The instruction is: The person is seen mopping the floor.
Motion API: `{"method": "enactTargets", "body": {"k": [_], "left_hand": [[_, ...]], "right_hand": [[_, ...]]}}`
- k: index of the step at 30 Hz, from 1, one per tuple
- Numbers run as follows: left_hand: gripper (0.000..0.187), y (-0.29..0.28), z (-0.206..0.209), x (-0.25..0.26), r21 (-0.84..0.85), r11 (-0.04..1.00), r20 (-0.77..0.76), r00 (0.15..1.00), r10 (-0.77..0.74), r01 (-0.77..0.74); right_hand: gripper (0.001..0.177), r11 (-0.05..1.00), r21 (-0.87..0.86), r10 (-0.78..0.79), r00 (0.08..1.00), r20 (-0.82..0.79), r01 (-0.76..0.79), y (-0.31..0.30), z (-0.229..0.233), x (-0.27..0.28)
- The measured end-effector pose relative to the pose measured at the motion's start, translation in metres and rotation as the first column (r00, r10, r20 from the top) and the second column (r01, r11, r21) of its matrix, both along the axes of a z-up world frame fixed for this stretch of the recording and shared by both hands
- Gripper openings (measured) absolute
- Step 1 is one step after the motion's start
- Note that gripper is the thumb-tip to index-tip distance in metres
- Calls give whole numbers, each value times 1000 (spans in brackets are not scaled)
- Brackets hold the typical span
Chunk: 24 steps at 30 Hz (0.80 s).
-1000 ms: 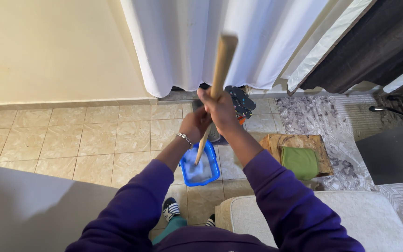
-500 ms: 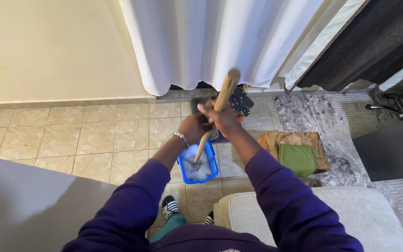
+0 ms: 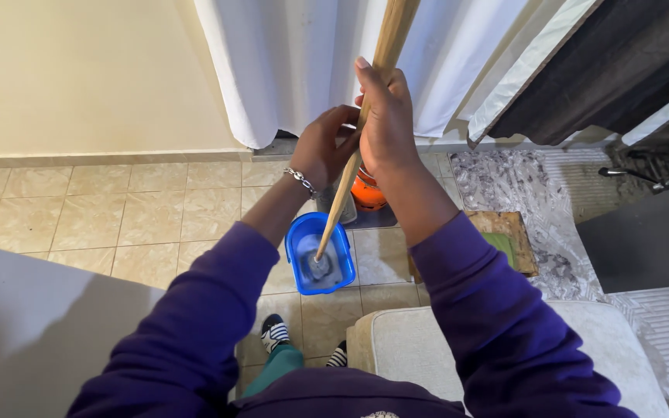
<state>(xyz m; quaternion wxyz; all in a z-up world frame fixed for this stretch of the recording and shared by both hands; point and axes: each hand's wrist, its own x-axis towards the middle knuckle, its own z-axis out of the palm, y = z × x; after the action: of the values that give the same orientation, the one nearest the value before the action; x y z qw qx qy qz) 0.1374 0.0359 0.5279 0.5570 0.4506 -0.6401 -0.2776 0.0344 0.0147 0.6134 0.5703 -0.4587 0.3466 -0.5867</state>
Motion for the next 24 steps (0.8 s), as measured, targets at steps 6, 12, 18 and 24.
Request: {"method": "enactTargets", "body": {"k": [6, 12, 18, 24], "left_hand": [[28, 5, -55, -11, 367, 930, 390, 912, -129, -25], [30, 38, -146, -35, 513, 859, 236, 962, -137, -4], [27, 30, -150, -41, 344, 936, 286, 958, -29, -74], [37, 15, -50, -29, 36, 990, 96, 986, 135, -139]], "right_hand": [[42, 990, 47, 142, 974, -179, -136, 13, -64, -18], [42, 902, 184, 429, 856, -288, -390, 18, -141, -55], [40, 903, 224, 429, 791, -437, -366, 8, -112, -50], [48, 936, -111, 273, 890, -364, -333, -22, -18, -23]]}}
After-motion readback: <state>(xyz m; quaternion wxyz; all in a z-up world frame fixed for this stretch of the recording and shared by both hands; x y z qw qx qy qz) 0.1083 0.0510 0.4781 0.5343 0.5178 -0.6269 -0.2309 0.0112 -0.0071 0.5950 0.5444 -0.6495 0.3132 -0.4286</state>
